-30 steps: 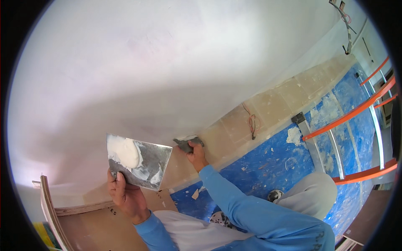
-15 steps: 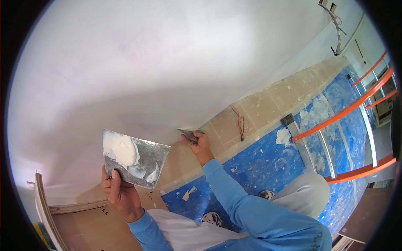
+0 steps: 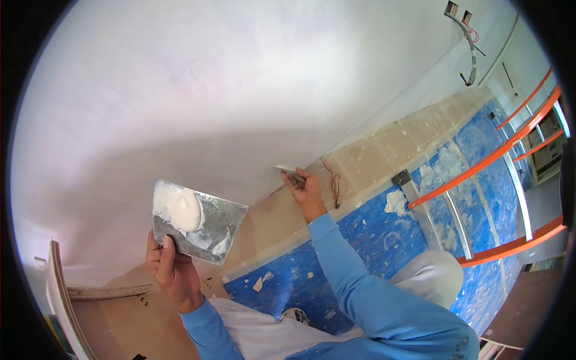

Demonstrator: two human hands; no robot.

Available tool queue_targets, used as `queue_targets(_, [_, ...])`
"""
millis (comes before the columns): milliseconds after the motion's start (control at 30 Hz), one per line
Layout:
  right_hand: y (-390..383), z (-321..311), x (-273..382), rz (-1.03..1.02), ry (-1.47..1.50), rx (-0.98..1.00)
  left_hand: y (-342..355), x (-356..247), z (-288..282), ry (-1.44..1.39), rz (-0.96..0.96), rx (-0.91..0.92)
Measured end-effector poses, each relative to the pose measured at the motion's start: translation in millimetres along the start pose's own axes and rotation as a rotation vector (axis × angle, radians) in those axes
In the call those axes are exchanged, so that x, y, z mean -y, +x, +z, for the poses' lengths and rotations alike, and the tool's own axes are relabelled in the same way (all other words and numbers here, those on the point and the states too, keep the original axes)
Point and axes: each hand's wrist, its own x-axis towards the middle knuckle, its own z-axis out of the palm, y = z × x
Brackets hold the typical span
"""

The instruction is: The person applies putty to a wall with a spatula, smoothing it over holes and around electrical wires and outlets.

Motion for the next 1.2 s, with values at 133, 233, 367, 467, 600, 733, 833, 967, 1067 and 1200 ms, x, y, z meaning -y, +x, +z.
queue_targets(133, [-1, 11, 31, -0.039, -0.013, 0.048, 0, 3, 2, -0.027, -0.014, 0.018])
queue_targets(233, [1, 21, 55, -0.081, -0.028, 0.026, 1, 5, 7, -0.027, -0.013, 0.007])
queue_targets(367, [0, 38, 87, -0.1, -0.035, 0.05, 2, 5, 12, -0.014, -0.028, 0.018])
queue_targets(467, [2, 49, 112, -0.077, -0.036, 0.039, 3, 7, 14, -0.007, -0.036, 0.01])
queue_targets(600, [7, 69, 154, -0.05, -0.048, -0.01, 4, 10, 16, -0.011, -0.054, 0.01])
queue_targets(733, [10, 86, 221, -0.11, -0.036, 0.043, 7, 16, 29, -0.026, -0.082, 0.034])
queue_targets(833, [-3, 87, 257, -0.219, -0.057, 0.08, 6, 27, 40, -0.084, -0.128, 0.063])
queue_targets(967, [-47, 79, 200, -0.523, -0.462, 0.142, 4, 49, 49, -0.263, -0.277, -0.069])
queue_targets(1067, [-121, 85, 128, -0.719, -1.196, 0.404, 2, 76, 32, -0.33, -0.482, 0.028])
queue_targets(1200, [-180, 82, 74, -0.618, -1.312, 0.916, -5, 88, 55, -0.343, -0.644, 0.062])
